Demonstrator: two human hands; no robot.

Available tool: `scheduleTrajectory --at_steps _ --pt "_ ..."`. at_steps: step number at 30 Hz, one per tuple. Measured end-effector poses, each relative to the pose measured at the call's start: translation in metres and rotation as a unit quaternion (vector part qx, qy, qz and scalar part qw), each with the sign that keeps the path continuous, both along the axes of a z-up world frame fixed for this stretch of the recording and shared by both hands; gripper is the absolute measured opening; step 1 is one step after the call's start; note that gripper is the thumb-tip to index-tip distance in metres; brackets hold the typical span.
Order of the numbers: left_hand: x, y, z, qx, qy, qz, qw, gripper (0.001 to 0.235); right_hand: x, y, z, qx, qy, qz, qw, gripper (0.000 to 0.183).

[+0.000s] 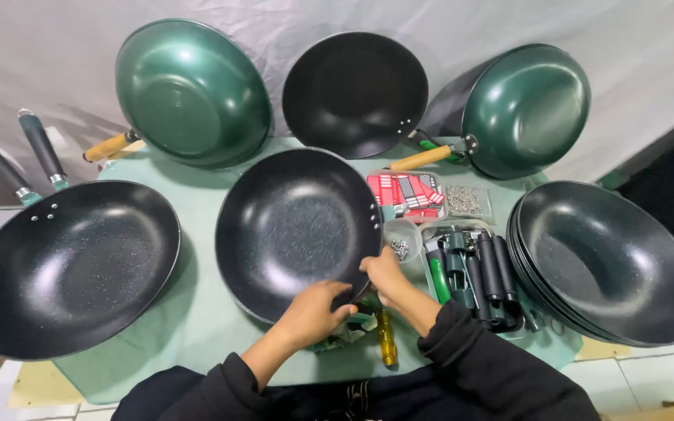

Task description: The person tightens the screws on a wok handle using a manual screwdriver.

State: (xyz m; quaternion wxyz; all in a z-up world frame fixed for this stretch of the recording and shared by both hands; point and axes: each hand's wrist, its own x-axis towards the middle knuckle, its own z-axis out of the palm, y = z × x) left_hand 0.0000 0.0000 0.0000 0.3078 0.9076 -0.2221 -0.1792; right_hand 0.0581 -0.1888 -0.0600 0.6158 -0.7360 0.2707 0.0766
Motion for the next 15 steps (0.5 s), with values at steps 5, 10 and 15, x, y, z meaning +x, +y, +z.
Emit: scheduleTrajectory --at_steps 5,10,15 --pt "-0.012 -0.008 -0.003 -0.023 -0.027 0.012 0.999 0.040 -0.010 -0.005 0.008 0.204 -0.016 0.029 0.978 0.033" --pt "-0.015 -0.014 -0.013 -0.013 -0.074 0.030 0.997 0.036 -0.010 -0.012 0.014 0.103 -0.002 0.052 0.993 0.022" --pt "-0.017 -0.015 -0.003 0.009 -0.039 0.029 0.999 0.025 -0.006 -0.028 0.045 0.006 0.064 0.176 0.982 0.042"
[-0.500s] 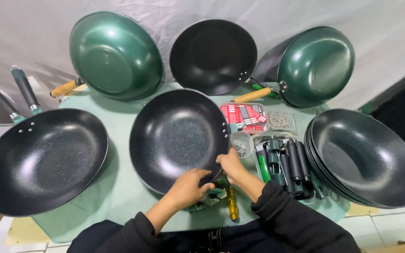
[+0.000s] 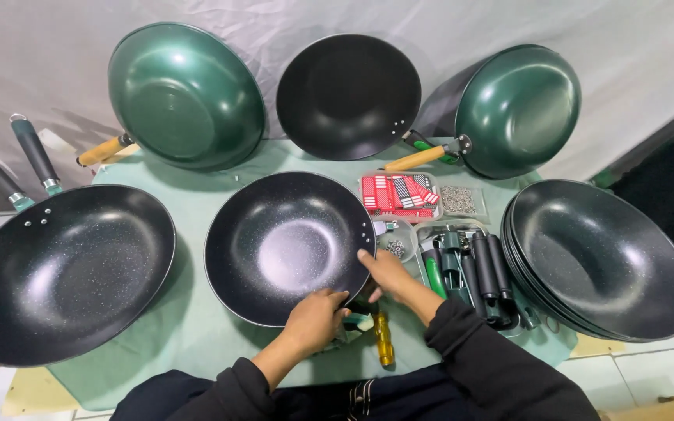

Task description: The person tightens the screws on a wok handle using a manual screwdriver.

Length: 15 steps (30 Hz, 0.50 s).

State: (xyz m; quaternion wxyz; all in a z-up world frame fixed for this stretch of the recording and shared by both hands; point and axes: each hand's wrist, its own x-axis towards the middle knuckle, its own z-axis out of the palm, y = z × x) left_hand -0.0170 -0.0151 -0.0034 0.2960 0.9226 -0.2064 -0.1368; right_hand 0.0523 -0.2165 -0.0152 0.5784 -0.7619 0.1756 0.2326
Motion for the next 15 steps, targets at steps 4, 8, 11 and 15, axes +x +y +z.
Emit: scheduleTrajectory --at_steps 4,8,11,15 --pt "0.000 0.001 0.004 0.014 0.004 0.002 1.000 0.024 0.001 -0.018 0.009 -0.056 -0.001 0.013 0.998 0.052" --pt "0.001 0.003 -0.005 0.049 -0.006 -0.002 0.999 0.030 -0.008 -0.024 0.022 -0.104 0.027 0.089 0.990 0.043" --pt "-0.001 0.000 -0.007 0.065 0.003 0.001 0.998 0.031 -0.015 -0.019 0.038 -0.168 0.026 0.150 0.974 0.046" --pt "-0.003 -0.002 -0.013 0.073 -0.003 0.005 0.997 0.031 -0.013 -0.022 0.029 -0.181 0.006 0.162 0.970 0.040"
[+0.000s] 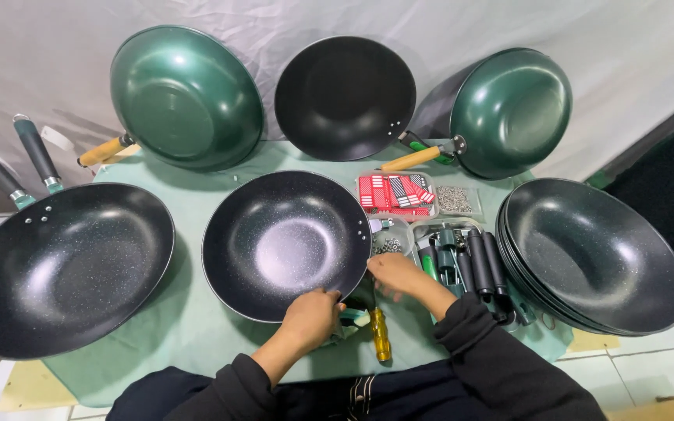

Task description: The person tightens the screws on a wok handle using a manual screwdriver.

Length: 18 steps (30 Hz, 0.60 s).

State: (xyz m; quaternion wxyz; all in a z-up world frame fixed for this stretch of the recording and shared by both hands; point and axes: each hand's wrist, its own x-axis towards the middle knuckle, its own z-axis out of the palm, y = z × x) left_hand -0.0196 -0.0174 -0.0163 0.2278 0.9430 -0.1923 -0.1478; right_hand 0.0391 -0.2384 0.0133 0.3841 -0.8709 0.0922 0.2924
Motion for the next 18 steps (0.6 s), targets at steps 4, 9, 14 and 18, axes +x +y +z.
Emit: scheduleTrajectory --at_steps 4,9,14,18 --pt "0.001 0.005 0.006 0.019 0.016 0.003 1.000 0.031 0.007 -0.018 -0.039 0.144 0.041 0.002 0.989 0.036" --pt "0.005 0.012 0.014 0.026 0.041 -0.050 0.998 0.043 0.017 -0.039 -0.102 0.066 0.046 0.118 0.990 0.055" --pt "0.002 0.011 0.022 0.025 0.057 -0.038 0.997 0.042 0.013 -0.030 -0.142 -0.195 -0.117 0.247 0.942 0.042" --pt "0.002 0.011 0.023 0.055 0.065 -0.014 0.996 0.043 0.012 -0.021 -0.151 -0.140 -0.142 0.208 0.958 0.019"
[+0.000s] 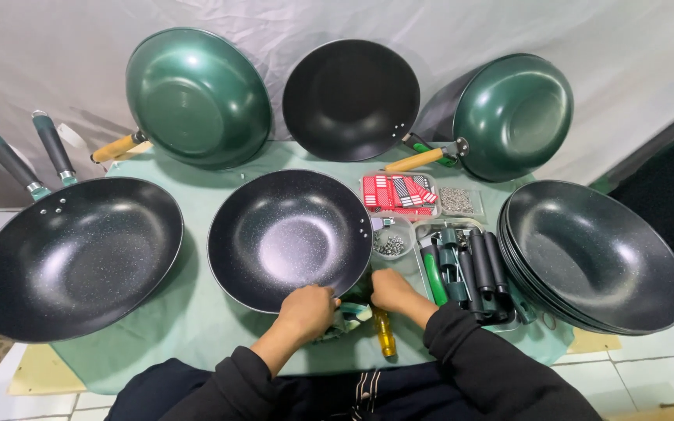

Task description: The person tightens the screws on a wok handle using a manual screwdriver.

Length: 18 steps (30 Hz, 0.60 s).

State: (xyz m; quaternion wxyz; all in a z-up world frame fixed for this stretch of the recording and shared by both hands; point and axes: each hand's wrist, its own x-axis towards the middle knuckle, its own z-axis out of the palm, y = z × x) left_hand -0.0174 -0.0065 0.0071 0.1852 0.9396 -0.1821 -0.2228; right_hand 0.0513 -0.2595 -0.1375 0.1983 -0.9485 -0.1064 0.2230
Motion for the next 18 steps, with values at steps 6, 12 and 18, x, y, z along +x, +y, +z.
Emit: scheduleTrajectory --at_steps 6,12,18 --pt "-0.006 -0.001 -0.009 0.008 -0.011 0.013 1.000 0.039 -0.028 0.015 0.083 -0.031 0.027 -0.007 0.999 0.047" --pt "-0.013 0.002 -0.009 0.002 -0.019 0.007 1.000 0.038 -0.036 0.002 0.107 -0.065 -0.027 -0.011 0.997 0.007" --pt "-0.025 0.002 -0.022 0.008 -0.034 0.027 0.999 0.034 -0.052 0.002 0.195 0.165 0.003 -0.121 0.979 0.011"
